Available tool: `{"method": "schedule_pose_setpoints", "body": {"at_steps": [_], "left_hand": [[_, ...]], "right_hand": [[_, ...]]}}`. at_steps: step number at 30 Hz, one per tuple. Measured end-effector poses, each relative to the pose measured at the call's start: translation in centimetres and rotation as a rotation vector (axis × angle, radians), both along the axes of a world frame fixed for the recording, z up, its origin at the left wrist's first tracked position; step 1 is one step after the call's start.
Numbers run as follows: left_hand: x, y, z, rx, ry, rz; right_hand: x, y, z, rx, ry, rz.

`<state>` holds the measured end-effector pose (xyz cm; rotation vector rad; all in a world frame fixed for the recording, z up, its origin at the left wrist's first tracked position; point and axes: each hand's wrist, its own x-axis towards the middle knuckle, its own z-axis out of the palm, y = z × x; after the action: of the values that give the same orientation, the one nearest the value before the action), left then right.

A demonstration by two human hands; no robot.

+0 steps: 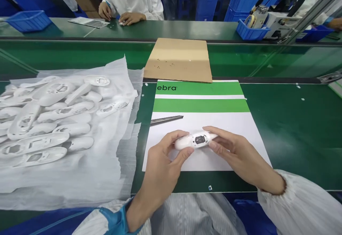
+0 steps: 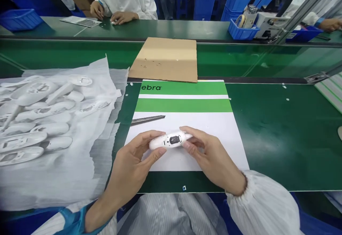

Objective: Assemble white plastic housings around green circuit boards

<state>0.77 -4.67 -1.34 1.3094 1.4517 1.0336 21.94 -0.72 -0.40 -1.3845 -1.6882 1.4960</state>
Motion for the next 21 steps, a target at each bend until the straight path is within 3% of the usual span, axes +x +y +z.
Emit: {"method": "schedule_pose_setpoints", "body": {"at_steps": [5,10,16,21], "left_hand": [[0.8,-1.0,0.2,0.016,-0.06,0.058],[1.7,-1.3,0.5,0.048,-0.093,0.031],[1.8,-1.1,-1.0,0.071,0.373,-0.065],[1.7,-1.3,-1.5,0.247,0.287,-0.058]], "right_hand": [[-0.5,-1.6,-0.8,0.212,-0.225,-0.138],[-0.4,-1.9,-1.6,0.279,-0.266,-0.176],[0.1,-2.1,-2.4,0.389,-0.387,-0.194],[0.7,-2.4,-3.0,0.465,-0.426,-0.203]]}}
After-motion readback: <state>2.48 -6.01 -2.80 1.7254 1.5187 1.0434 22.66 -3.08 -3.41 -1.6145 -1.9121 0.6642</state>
